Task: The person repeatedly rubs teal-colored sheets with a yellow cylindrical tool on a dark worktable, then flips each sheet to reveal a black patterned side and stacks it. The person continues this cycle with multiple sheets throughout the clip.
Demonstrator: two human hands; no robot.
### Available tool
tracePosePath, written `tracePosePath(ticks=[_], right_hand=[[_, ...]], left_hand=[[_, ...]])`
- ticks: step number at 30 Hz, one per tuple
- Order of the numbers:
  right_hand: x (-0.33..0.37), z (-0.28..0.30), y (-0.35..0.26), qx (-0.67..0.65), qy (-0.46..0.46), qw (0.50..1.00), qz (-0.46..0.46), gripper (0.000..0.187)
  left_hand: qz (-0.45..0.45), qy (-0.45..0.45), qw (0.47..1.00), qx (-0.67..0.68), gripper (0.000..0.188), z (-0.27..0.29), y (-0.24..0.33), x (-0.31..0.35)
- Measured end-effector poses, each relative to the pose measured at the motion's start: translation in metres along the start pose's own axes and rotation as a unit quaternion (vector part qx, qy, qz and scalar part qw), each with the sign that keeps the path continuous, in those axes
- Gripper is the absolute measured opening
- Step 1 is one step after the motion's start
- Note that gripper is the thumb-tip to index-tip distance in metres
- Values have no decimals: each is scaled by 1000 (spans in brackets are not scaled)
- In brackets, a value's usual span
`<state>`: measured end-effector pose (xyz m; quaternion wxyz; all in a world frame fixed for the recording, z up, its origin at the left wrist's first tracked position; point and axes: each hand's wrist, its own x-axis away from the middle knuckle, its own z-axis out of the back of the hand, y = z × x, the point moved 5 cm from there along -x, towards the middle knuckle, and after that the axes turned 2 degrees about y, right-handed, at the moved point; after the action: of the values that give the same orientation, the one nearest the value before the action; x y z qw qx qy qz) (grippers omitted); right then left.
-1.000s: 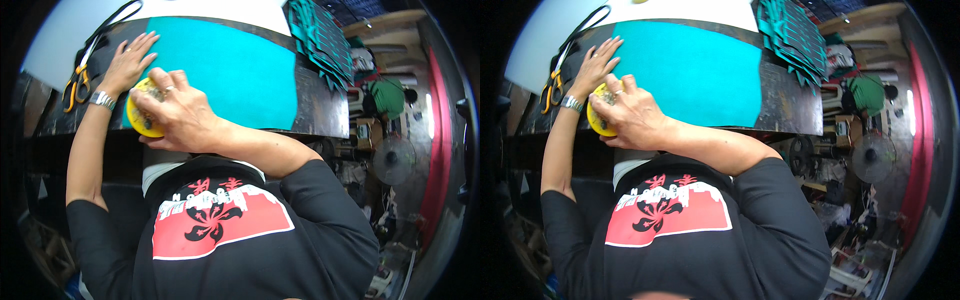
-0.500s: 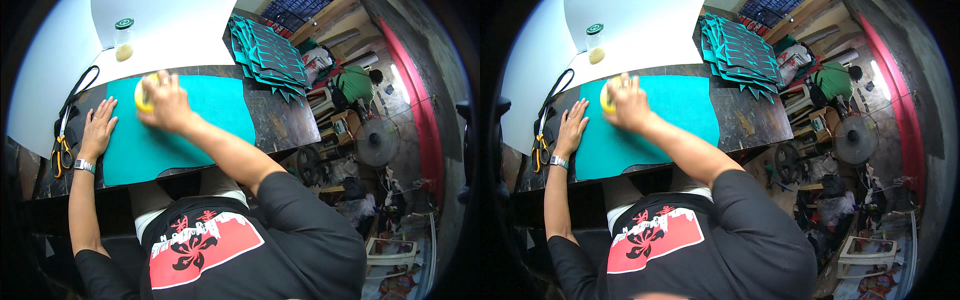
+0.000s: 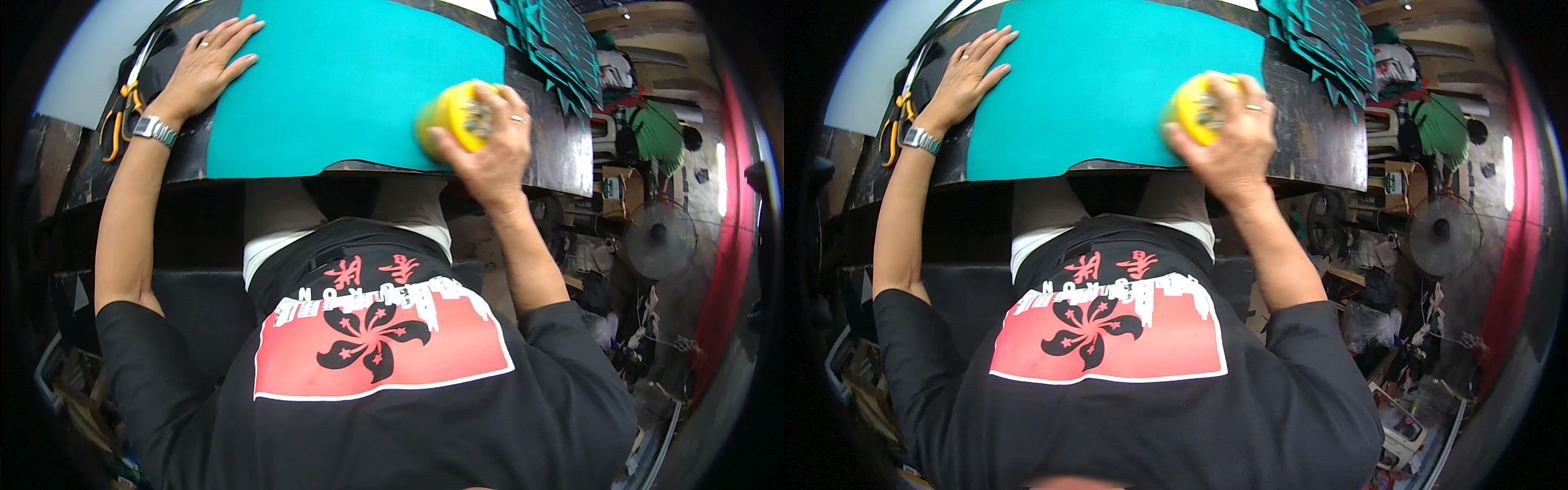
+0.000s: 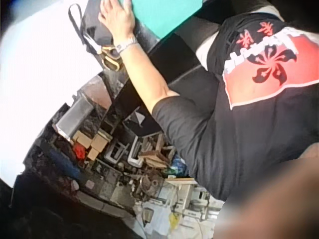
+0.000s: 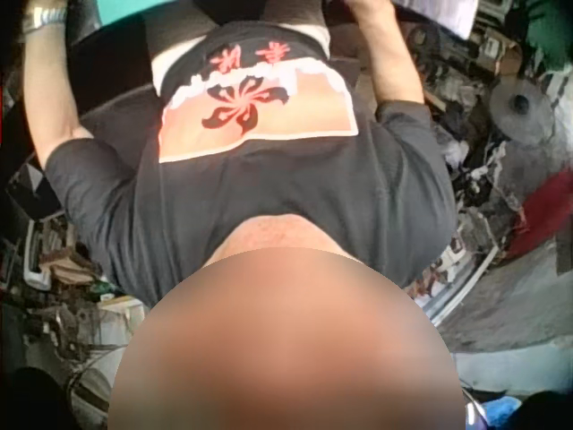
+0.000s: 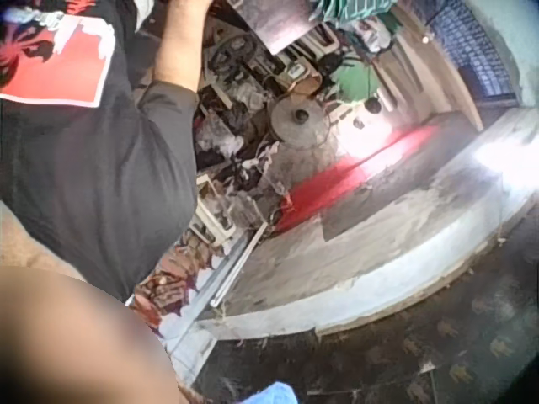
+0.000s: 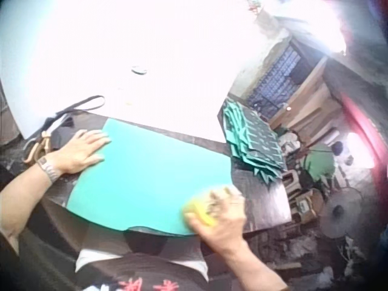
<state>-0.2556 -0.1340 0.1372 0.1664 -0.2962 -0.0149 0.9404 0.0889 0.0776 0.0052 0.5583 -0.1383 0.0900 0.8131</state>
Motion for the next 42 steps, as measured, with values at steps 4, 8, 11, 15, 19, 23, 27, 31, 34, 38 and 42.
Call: tracePosePath(ticks=[4, 8, 11, 15, 19, 23, 27, 31, 34, 38, 42], right_hand=[[-23, -49, -126, -179, -29, 976, 123, 76], [-66, -84, -220, -242, -3, 946, 216, 76], [-72, -85, -229, -229, 18, 949, 216, 77], [-41, -62, -147, -240, -31, 961, 134, 75], [2, -7, -3, -3, -4, 1000, -7, 69], [20, 29, 104, 147, 19, 977, -152, 74], [14, 13, 106, 167, 15, 972, -163, 75], [-28, -29, 35, 91, 19, 993, -70, 74], [-63, -64, -56, -7, 32, 999, 16, 70], [-73, -87, -175, -183, -19, 970, 158, 83], [-86, -100, -199, -232, -29, 945, 227, 84]], left_hand=[[2, -1, 1000, -12, 63, 2, 3, -2], [-24, 6, 1000, -7, 62, 23, 15, -4], [8, -16, 993, 113, 60, 29, 15, 0], [5, -33, 998, 45, 63, 17, 2, -6], [49, -76, 995, 52, 59, 16, 9, -9], [11, -25, 999, -24, 52, 52, 93, -3], [-217, -68, 925, 304, 59, 67, 214, 20], [-237, -25, 935, 261, 58, 64, 230, 27], [-286, -23, 912, 293, 58, 63, 225, 33], [-195, -92, 940, 263, 68, 57, 221, 43], [-121, -69, 950, 280, 69, 61, 221, 44]])
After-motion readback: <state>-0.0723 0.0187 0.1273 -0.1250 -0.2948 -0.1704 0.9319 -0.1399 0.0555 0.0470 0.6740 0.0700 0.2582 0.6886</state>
